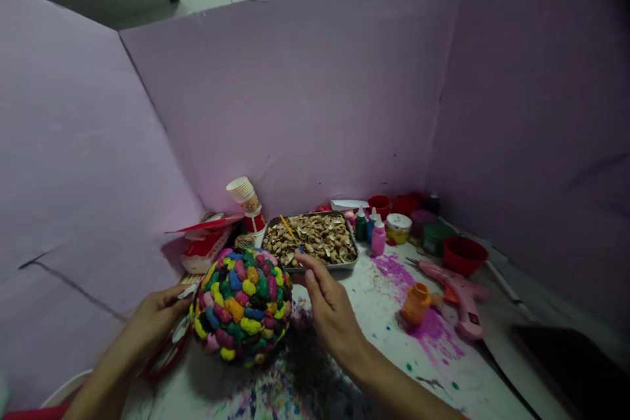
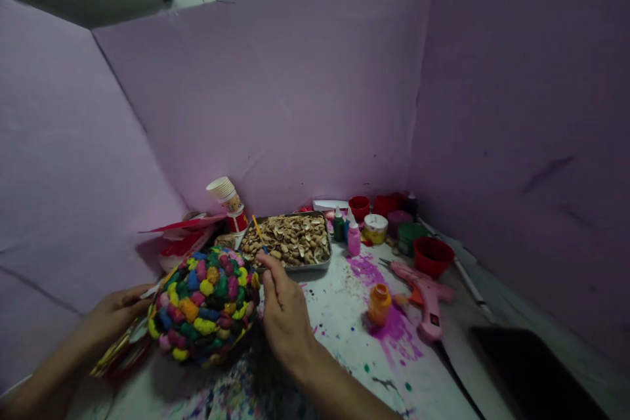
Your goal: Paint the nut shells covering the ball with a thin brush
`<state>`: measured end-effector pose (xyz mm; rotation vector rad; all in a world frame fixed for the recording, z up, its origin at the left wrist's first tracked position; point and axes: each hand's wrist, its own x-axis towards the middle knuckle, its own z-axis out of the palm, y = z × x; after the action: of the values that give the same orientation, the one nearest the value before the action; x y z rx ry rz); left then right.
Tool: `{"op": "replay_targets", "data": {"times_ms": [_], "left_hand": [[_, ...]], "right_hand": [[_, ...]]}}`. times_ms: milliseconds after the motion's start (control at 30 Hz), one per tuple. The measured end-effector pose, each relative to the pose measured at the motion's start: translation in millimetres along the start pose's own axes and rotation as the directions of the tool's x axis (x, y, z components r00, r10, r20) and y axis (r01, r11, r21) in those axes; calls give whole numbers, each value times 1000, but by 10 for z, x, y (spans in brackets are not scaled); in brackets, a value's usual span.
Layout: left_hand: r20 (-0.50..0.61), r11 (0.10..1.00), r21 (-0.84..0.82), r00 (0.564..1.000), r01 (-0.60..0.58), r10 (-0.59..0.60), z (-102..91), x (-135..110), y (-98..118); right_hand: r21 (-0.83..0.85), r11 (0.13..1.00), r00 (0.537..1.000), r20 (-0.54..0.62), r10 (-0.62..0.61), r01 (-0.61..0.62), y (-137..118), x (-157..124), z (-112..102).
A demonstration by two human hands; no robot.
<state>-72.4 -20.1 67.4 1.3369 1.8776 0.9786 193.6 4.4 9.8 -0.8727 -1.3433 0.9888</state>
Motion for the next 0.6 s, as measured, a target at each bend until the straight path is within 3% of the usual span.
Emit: {"op": "replay_targets", "data": {"times_ms": [200, 400, 500, 600], "left_hand": [[19, 993, -121, 1000, -7, 10, 10, 14, 34], [-17, 991, -102, 997, -82, 81, 87, -35, 107], [-17, 991, -64, 993, -114, 113, 108, -29, 69], [-38, 984, 10, 984, -175, 175, 107, 5, -9]], "right_hand": [[253, 966, 992, -123, -32, 62, -235, 143, -219], [177, 957, 915, -373, -152, 231, -602, 256, -751], [223, 951, 914, -389, -113, 212, -665, 295, -936], [269, 950, 937, -346, -56, 156, -672, 318, -984]]}}
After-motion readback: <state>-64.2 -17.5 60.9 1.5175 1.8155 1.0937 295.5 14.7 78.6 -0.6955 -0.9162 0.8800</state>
